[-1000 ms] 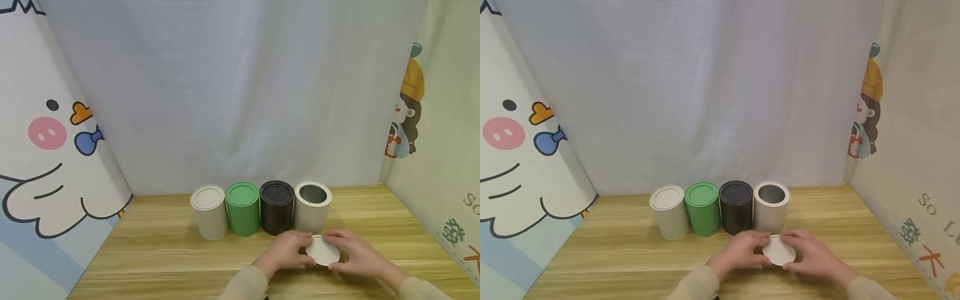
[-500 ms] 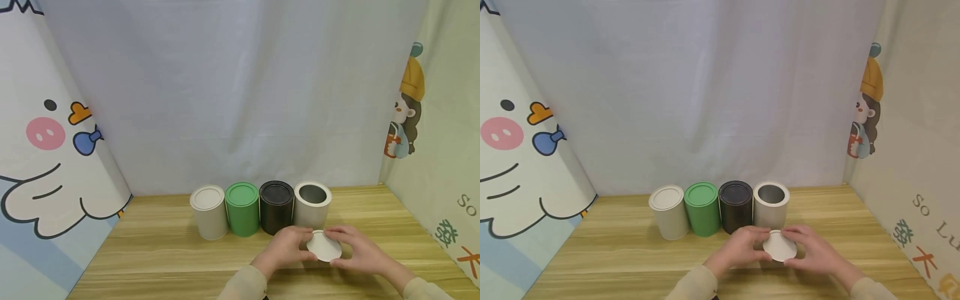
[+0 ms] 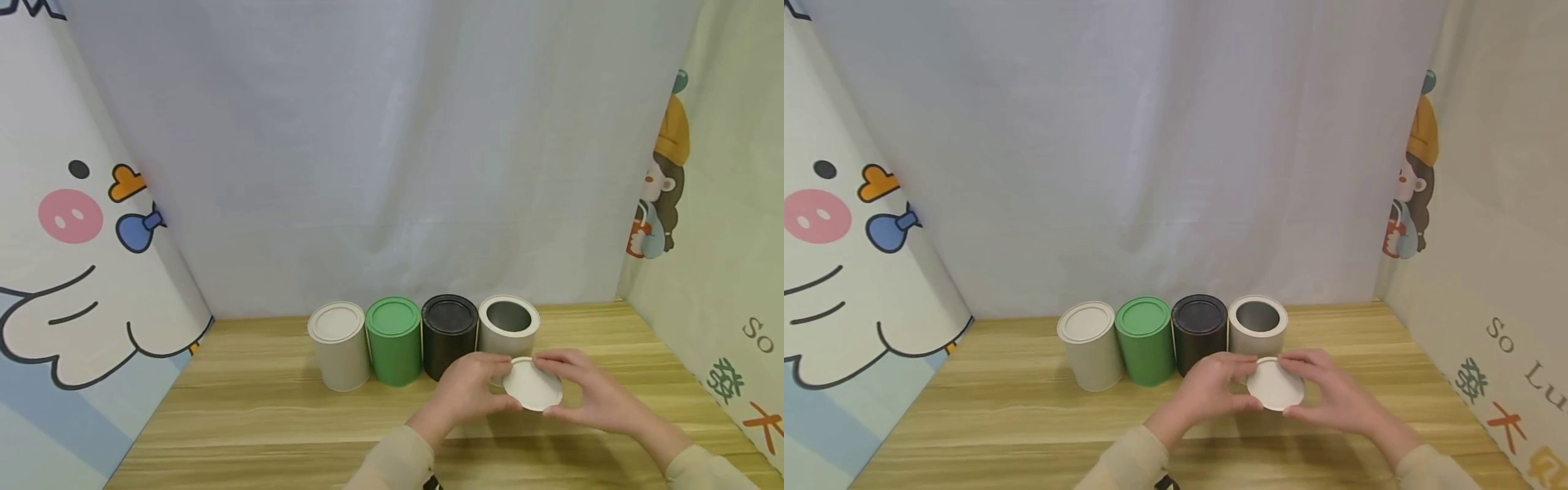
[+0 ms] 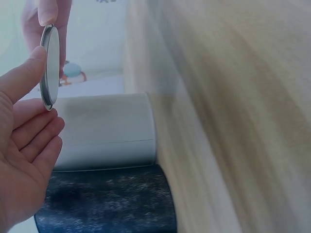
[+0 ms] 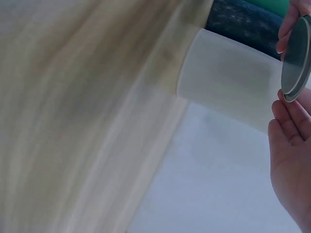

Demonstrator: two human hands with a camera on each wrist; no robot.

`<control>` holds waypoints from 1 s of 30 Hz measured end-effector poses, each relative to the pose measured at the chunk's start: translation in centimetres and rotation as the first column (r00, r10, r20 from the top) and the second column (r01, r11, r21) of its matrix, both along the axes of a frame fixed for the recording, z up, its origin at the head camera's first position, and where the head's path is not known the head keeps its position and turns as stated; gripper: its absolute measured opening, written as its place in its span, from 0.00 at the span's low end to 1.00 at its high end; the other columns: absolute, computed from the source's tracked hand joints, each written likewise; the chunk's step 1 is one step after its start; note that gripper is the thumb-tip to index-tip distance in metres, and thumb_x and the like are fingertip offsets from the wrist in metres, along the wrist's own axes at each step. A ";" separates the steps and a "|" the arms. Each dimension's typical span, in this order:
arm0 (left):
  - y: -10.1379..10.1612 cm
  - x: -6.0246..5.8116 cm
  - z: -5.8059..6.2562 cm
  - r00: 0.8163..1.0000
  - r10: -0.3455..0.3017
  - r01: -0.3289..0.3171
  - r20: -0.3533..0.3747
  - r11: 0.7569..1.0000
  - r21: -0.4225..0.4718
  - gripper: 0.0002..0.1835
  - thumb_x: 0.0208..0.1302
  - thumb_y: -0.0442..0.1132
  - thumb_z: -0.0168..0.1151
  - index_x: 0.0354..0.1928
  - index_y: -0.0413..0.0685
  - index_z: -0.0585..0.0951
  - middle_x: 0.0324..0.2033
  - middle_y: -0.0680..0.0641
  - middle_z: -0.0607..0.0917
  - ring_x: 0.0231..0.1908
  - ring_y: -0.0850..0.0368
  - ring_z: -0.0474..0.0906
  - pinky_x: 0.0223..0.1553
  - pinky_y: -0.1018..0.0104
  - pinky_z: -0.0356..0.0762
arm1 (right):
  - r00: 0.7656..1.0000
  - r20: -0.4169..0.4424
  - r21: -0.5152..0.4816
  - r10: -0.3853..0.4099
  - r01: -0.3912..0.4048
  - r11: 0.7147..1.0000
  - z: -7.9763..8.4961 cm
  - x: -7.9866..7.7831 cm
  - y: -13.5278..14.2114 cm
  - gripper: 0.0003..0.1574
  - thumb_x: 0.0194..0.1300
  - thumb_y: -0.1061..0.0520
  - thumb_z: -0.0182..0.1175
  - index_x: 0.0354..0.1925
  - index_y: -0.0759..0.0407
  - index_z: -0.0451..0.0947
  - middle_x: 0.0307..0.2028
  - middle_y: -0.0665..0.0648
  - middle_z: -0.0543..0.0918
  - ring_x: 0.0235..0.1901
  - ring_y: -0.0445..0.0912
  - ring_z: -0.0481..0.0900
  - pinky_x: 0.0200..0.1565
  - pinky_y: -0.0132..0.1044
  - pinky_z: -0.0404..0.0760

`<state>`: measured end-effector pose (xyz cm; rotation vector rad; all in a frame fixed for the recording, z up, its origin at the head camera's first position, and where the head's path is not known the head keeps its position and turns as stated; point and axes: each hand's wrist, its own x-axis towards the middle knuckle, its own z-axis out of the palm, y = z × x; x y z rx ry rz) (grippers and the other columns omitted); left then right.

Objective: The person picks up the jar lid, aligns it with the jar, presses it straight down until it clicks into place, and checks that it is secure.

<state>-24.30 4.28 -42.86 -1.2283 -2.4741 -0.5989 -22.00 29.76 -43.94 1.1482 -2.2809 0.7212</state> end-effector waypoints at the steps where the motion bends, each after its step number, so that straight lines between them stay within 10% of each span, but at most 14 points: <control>1: 0.0 0.0 0.2 1.000 0.002 -0.002 0.001 1.000 0.007 0.29 0.50 0.54 0.78 0.53 0.50 0.86 0.53 0.54 0.84 0.53 0.64 0.80 0.55 0.79 0.71 | 1.000 -0.002 0.002 0.000 0.000 1.000 0.2 -0.1 0.0 0.43 0.48 0.44 0.79 0.57 0.63 0.79 0.54 0.59 0.78 0.54 0.41 0.72 0.56 0.18 0.64; 11: -0.3 -0.6 2.1 0.999 0.050 -0.051 0.023 0.998 0.048 0.31 0.49 0.54 0.79 0.56 0.48 0.85 0.55 0.53 0.83 0.55 0.63 0.78 0.58 0.78 0.69 | 0.999 -0.036 -0.005 0.002 -0.002 1.000 2.4 -1.4 0.0 0.43 0.52 0.40 0.76 0.59 0.61 0.79 0.55 0.59 0.80 0.55 0.44 0.74 0.58 0.20 0.64; 24: -0.5 -2.0 4.1 0.983 0.185 -0.185 -0.011 0.983 0.007 0.31 0.55 0.57 0.74 0.57 0.49 0.84 0.56 0.52 0.83 0.57 0.60 0.78 0.58 0.73 0.72 | 0.991 -0.025 -0.053 -0.129 0.128 0.990 3.9 -2.8 -1.0 0.40 0.40 0.62 0.80 0.55 0.67 0.80 0.52 0.62 0.82 0.50 0.55 0.77 0.56 0.22 0.65; 30: -0.2 -3.0 4.8 0.977 0.214 -0.213 -0.022 0.977 0.033 0.18 0.56 0.57 0.73 0.36 0.50 0.86 0.38 0.56 0.87 0.35 0.63 0.78 0.36 0.76 0.73 | 0.985 0.015 -0.055 -0.171 0.172 0.984 4.4 -3.8 -1.0 0.36 0.45 0.63 0.78 0.54 0.68 0.81 0.52 0.63 0.82 0.50 0.59 0.76 0.54 0.34 0.72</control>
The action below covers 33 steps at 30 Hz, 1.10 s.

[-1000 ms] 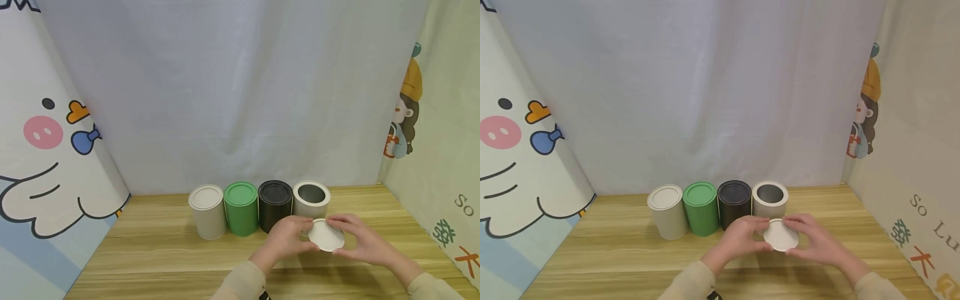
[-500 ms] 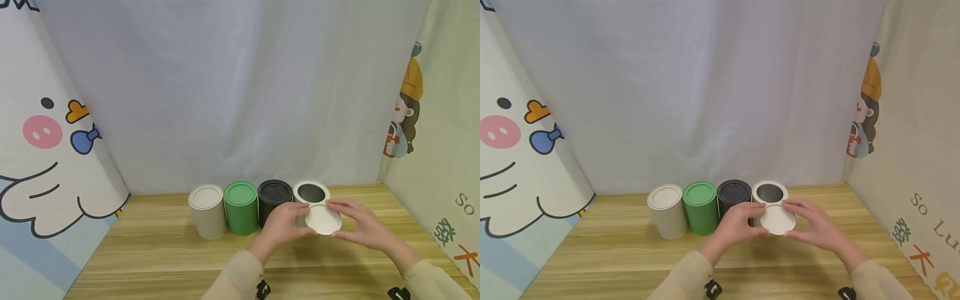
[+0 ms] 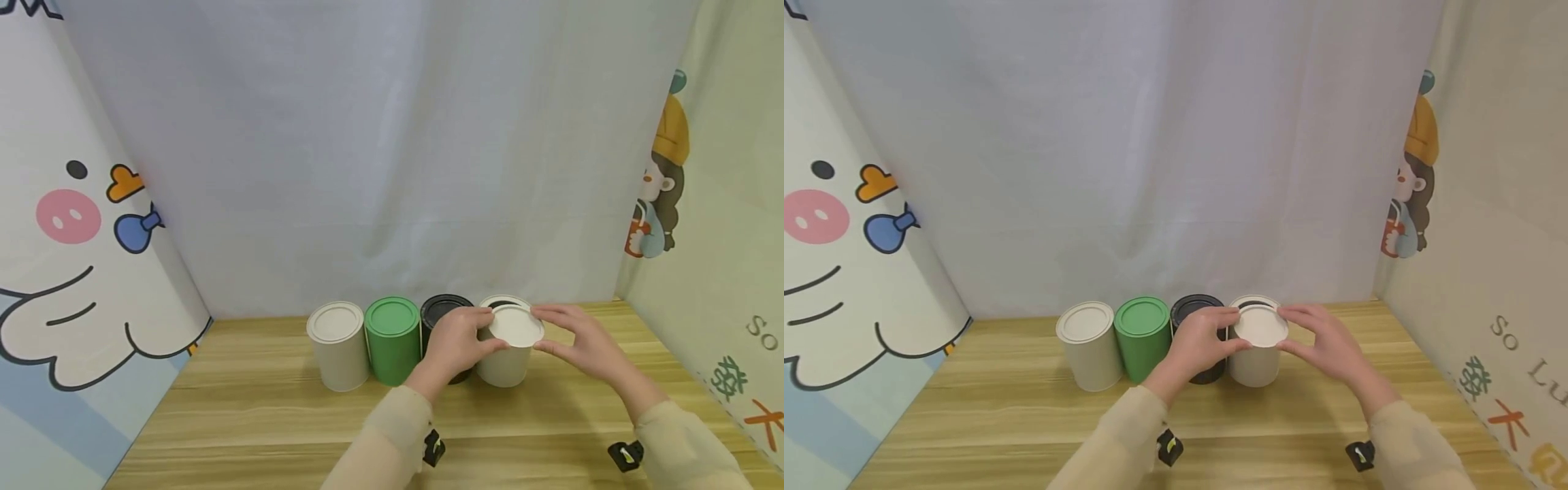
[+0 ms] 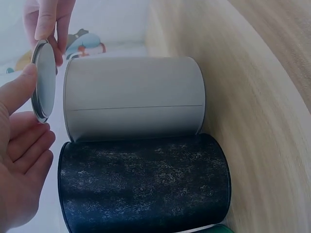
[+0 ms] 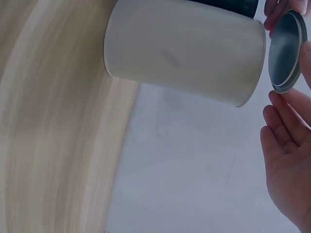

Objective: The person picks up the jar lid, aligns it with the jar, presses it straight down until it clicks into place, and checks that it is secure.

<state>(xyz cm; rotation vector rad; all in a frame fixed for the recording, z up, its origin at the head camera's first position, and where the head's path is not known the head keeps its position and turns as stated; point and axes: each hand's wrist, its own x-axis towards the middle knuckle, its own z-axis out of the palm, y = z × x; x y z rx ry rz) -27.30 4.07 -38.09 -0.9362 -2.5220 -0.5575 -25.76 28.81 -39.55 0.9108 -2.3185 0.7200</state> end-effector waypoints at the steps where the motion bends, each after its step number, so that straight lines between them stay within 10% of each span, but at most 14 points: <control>1: 0.1 -0.1 0.0 1.000 0.005 -0.005 0.005 1.000 0.006 0.17 0.57 0.56 0.72 0.33 0.51 0.84 0.35 0.56 0.86 0.32 0.63 0.77 0.33 0.75 0.71 | 1.000 0.020 0.000 -0.010 0.010 1.000 0.1 -0.1 0.0 0.34 0.46 0.63 0.77 0.54 0.68 0.81 0.52 0.63 0.82 0.50 0.59 0.76 0.54 0.39 0.74; 11: 1.0 -0.9 -0.2 0.990 0.116 -0.117 0.084 0.993 0.015 0.21 0.62 0.55 0.68 0.53 0.54 0.86 0.56 0.53 0.83 0.54 0.58 0.80 0.53 0.68 0.77 | 0.973 0.223 -0.011 -0.064 0.069 0.998 0.7 -1.3 0.4 0.28 0.60 0.62 0.69 0.58 0.69 0.78 0.55 0.70 0.79 0.55 0.68 0.73 0.51 0.68 0.72; 22: 2.1 -1.4 -0.8 0.978 0.207 -0.208 0.030 0.978 0.018 0.19 0.59 0.55 0.71 0.21 0.54 0.76 0.44 0.56 0.87 0.40 0.59 0.81 0.32 0.71 0.75 | 0.943 0.328 -0.003 -0.055 0.059 0.998 0.1 -2.6 0.3 0.29 0.66 0.62 0.64 0.62 0.71 0.73 0.61 0.73 0.74 0.60 0.70 0.68 0.56 0.69 0.68; 33: 2.4 -1.5 -0.7 0.964 0.265 -0.264 0.018 0.964 -0.038 0.18 0.58 0.56 0.71 0.21 0.56 0.78 0.35 0.57 0.86 0.38 0.59 0.80 0.32 0.70 0.75 | 0.922 0.385 0.014 -0.049 0.048 0.999 0.2 -2.9 0.2 0.28 0.68 0.60 0.63 0.63 0.71 0.73 0.62 0.73 0.72 0.62 0.70 0.67 0.58 0.68 0.67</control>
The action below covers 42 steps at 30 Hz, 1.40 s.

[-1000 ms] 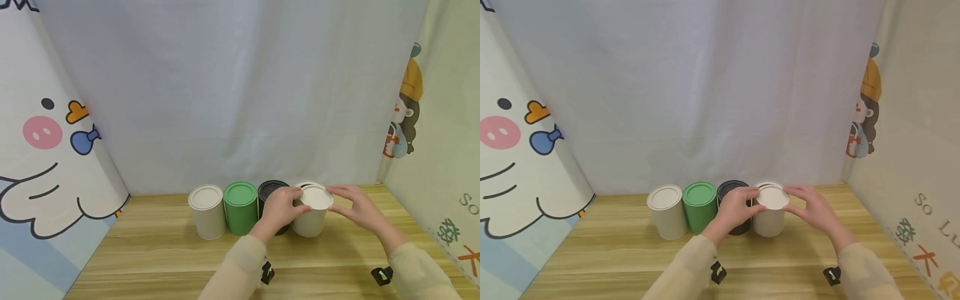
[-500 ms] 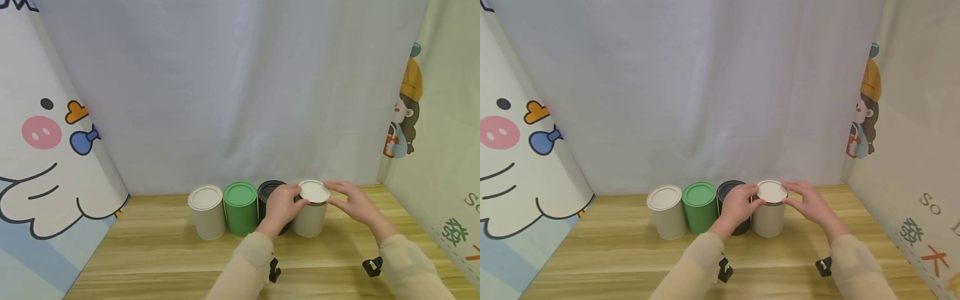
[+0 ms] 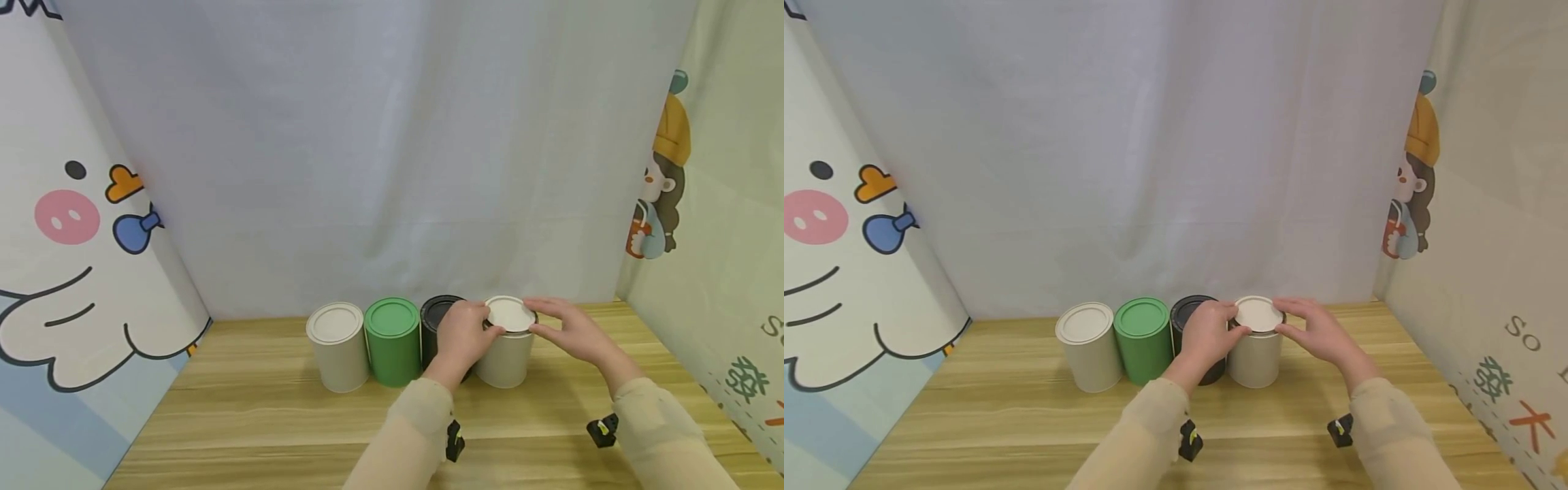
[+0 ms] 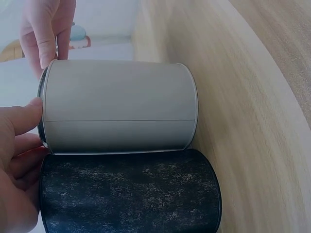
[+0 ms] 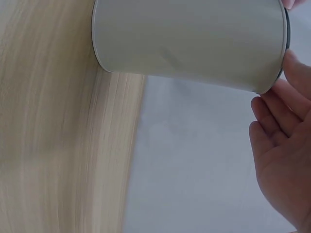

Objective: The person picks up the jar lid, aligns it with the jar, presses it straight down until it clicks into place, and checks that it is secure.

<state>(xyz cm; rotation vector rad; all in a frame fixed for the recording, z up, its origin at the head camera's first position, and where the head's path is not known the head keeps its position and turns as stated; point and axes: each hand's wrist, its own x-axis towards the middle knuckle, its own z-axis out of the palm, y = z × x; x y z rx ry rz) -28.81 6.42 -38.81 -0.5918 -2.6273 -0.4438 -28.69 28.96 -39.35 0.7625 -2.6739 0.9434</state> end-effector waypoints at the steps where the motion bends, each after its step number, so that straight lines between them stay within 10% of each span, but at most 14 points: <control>1: 0.0 0.0 0.0 1.000 0.002 -0.002 0.007 1.000 -0.004 0.17 0.59 0.56 0.71 0.21 0.56 0.78 0.34 0.58 0.86 0.38 0.59 0.80 0.32 0.70 0.75 | 1.000 -0.001 0.004 0.000 0.000 1.000 0.0 -0.1 0.0 0.29 0.68 0.60 0.63 0.63 0.71 0.73 0.62 0.73 0.72 0.62 0.70 0.67 0.58 0.68 0.67; 42: 0.2 0.0 0.7 0.993 0.016 -0.008 0.115 0.998 -0.070 0.14 0.64 0.58 0.65 0.33 0.58 0.86 0.36 0.57 0.85 0.45 0.59 0.80 0.38 0.68 0.78 | 1.000 -0.018 0.086 0.003 -0.001 0.996 0.9 -0.2 -0.5 0.28 0.69 0.57 0.63 0.62 0.70 0.74 0.61 0.70 0.75 0.61 0.68 0.69 0.59 0.66 0.67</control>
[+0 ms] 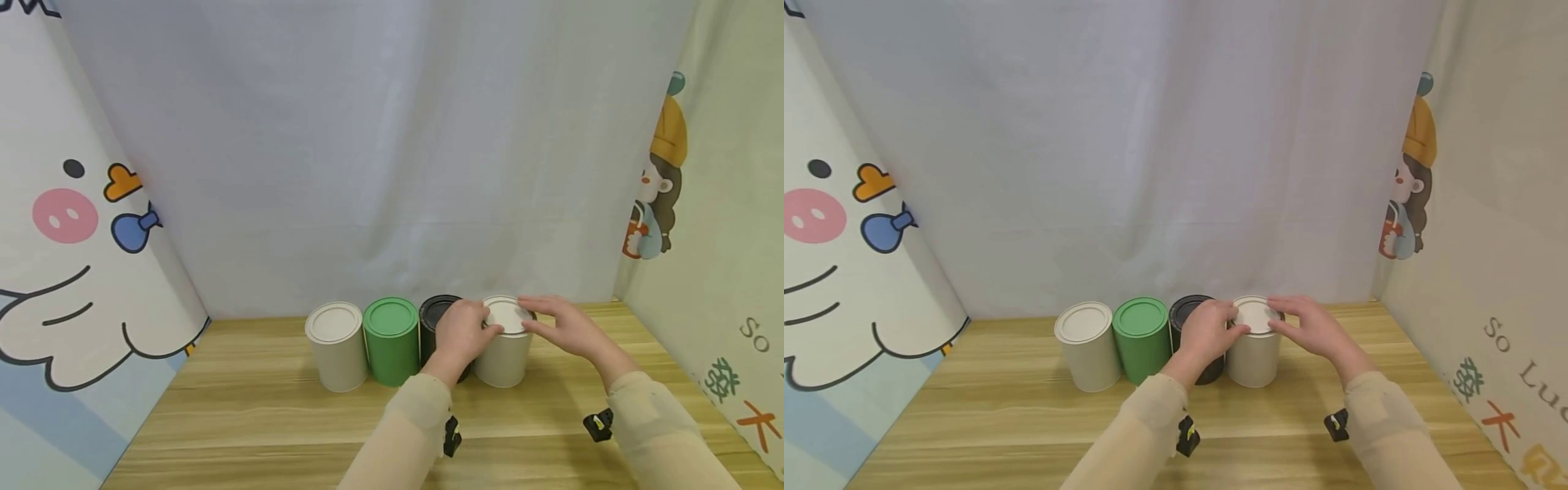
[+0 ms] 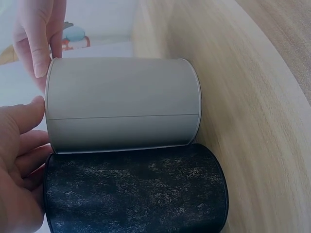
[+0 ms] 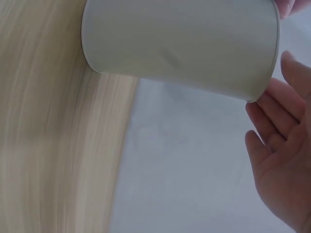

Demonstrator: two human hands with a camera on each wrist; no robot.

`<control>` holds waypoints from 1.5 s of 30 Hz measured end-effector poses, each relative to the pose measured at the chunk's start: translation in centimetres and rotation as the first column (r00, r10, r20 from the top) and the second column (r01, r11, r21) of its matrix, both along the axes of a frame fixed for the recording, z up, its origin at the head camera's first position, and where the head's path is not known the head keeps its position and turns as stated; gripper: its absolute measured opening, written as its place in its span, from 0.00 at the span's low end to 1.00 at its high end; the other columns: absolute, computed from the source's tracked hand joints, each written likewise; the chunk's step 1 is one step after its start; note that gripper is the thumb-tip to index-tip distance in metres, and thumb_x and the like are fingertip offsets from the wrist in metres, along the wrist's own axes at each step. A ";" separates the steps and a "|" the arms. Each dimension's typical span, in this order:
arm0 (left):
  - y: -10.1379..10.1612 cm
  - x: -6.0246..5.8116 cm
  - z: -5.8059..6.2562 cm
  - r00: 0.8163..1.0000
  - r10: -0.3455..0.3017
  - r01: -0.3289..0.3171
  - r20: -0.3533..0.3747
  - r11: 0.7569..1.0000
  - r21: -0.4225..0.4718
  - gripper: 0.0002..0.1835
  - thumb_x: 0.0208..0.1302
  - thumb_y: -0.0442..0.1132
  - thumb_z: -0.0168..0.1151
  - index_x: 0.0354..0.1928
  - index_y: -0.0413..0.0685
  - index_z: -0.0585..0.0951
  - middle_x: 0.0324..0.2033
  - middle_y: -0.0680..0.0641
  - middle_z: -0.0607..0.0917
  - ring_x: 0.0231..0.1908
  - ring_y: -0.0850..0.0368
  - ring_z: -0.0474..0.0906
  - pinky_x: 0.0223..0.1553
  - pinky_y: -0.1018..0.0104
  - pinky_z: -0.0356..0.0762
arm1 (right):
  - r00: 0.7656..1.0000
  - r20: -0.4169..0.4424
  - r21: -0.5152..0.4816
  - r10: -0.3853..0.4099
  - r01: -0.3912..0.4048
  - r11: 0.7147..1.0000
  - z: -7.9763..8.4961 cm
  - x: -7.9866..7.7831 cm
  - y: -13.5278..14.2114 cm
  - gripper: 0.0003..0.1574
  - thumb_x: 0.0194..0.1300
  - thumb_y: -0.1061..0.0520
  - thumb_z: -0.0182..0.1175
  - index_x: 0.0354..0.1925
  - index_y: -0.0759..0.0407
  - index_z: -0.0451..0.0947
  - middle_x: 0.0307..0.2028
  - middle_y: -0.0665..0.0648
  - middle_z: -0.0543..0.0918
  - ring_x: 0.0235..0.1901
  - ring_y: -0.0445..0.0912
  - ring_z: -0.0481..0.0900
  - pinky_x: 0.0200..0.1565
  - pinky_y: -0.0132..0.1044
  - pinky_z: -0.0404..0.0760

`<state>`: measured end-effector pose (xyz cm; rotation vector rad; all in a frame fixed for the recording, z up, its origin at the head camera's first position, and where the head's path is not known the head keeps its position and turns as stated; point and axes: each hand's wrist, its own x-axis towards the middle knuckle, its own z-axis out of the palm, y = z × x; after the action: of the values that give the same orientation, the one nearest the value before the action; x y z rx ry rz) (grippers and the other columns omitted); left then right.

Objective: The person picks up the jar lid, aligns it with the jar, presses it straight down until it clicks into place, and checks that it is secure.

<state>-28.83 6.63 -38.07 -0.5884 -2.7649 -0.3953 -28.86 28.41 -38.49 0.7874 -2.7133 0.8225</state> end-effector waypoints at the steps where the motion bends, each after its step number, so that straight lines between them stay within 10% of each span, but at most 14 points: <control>1: 0.0 0.0 0.0 1.000 0.000 0.000 0.003 1.000 0.002 0.14 0.64 0.58 0.65 0.30 0.58 0.85 0.35 0.57 0.85 0.43 0.60 0.80 0.36 0.69 0.78 | 1.000 0.002 0.005 -0.003 0.003 1.000 0.1 0.0 -0.1 0.28 0.69 0.56 0.63 0.62 0.70 0.74 0.61 0.70 0.75 0.61 0.68 0.69 0.59 0.66 0.68; 16: 0.5 -0.3 0.0 0.999 0.032 -0.032 0.015 0.999 -0.032 0.15 0.63 0.59 0.66 0.26 0.60 0.84 0.30 0.60 0.83 0.37 0.62 0.80 0.30 0.69 0.76 | 0.999 0.026 0.042 -0.021 0.020 0.999 0.2 -0.2 -0.4 0.28 0.68 0.55 0.65 0.60 0.70 0.76 0.60 0.69 0.76 0.60 0.67 0.70 0.58 0.65 0.70; 26: 0.3 -0.1 -0.2 1.000 0.000 -0.002 -0.011 0.990 -0.142 0.17 0.70 0.60 0.57 0.45 0.62 0.89 0.57 0.60 0.82 0.58 0.63 0.75 0.51 0.66 0.79 | 1.000 0.020 0.074 -0.003 0.001 0.997 0.7 0.0 -0.6 0.28 0.67 0.56 0.65 0.59 0.73 0.76 0.59 0.69 0.77 0.60 0.68 0.71 0.59 0.65 0.69; 45: -0.3 -0.4 -0.2 0.997 -0.069 0.062 -0.027 0.972 -0.225 0.18 0.72 0.59 0.54 0.48 0.62 0.88 0.54 0.62 0.83 0.60 0.63 0.73 0.55 0.68 0.76 | 1.000 -0.006 0.121 0.011 -0.010 0.993 1.2 -0.1 -0.9 0.27 0.67 0.55 0.65 0.57 0.72 0.78 0.58 0.69 0.79 0.58 0.67 0.73 0.58 0.64 0.71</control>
<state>-29.20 6.29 -38.25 -0.7336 -2.7815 -0.0852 -28.96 27.47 -37.27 0.8284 -2.7770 0.6608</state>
